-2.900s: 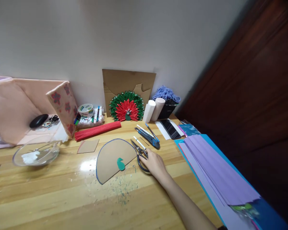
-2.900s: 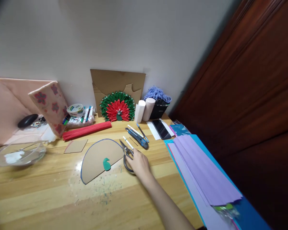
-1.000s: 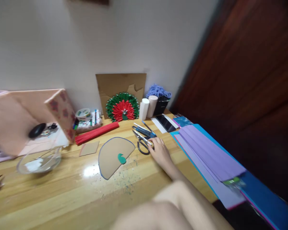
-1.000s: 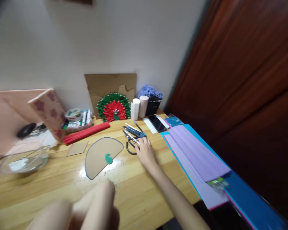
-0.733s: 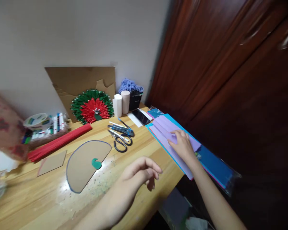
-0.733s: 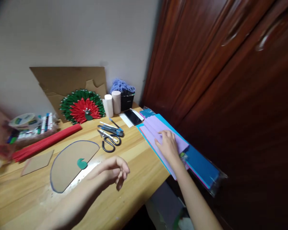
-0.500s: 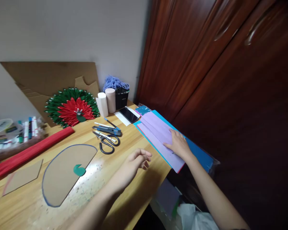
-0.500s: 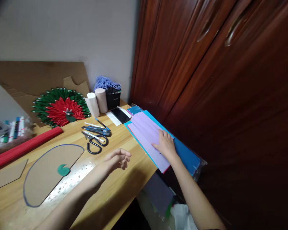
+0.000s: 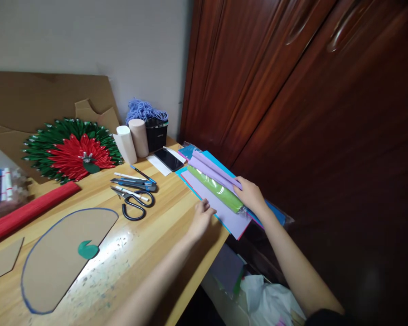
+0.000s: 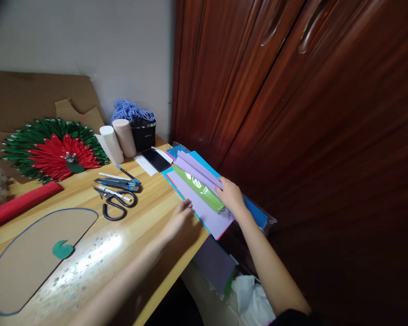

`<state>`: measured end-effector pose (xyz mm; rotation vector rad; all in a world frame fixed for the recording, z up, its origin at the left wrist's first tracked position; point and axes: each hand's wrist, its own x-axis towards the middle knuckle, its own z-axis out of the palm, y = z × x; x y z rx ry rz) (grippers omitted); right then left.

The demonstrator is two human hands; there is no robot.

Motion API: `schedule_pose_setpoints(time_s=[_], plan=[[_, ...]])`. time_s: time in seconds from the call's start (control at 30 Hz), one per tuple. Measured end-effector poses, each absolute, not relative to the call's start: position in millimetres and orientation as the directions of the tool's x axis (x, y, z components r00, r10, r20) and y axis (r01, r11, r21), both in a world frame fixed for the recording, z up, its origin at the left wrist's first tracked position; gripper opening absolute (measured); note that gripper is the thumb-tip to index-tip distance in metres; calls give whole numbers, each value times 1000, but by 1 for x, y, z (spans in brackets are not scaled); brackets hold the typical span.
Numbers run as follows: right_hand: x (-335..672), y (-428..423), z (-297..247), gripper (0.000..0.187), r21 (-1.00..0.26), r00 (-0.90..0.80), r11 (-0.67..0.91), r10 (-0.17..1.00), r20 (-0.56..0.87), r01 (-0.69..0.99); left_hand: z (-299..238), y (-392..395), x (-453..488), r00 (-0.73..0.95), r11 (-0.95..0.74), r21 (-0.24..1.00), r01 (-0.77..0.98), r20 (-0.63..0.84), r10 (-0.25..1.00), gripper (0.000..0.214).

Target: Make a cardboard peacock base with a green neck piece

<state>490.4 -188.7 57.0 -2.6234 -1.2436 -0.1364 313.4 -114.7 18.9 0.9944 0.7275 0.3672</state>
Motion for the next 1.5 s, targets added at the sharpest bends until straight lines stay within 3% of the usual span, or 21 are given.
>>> schedule_pose_setpoints(time_s=[0.1,0.2,0.37,0.47,0.67,0.83,0.93,1.07,1.13,1.27,1.5], plan=[[485,-190,56,33,-169,601,-577,775,195,799,22,-122,319,706,511,860,9,-367,606,56],[477,-193,51,56,-144,533,-514,829,170,846,24,-128,323,748,561,828,-25,-357,560,54],[464,-194,29,101,-47,472,-470,881,38,881,20,-138,325,548,309,948,71,-296,782,56],[457,-194,21,109,-13,498,-498,867,3,867,21,-139,321,574,292,951,104,-297,763,57],[453,-196,19,107,-29,457,-458,889,-22,889,34,-138,310,680,301,954,-7,-217,701,58],[456,-199,22,80,-58,386,-391,919,-85,918,50,-144,309,824,230,964,-130,-24,566,55],[460,-201,25,74,-67,364,-374,923,-122,925,49,-152,313,846,231,957,-172,23,533,50],[464,-202,30,73,-85,382,-396,913,-146,914,30,-155,317,636,152,981,-121,-41,771,34],[465,-202,33,69,-85,361,-375,922,-138,923,21,-149,317,531,216,972,-93,-135,837,30],[463,-201,39,68,-76,369,-383,916,-156,920,15,-135,317,572,465,877,-123,-320,755,26],[459,-200,44,67,-65,371,-389,909,-189,919,15,-130,320,578,534,835,-134,-372,726,25]])
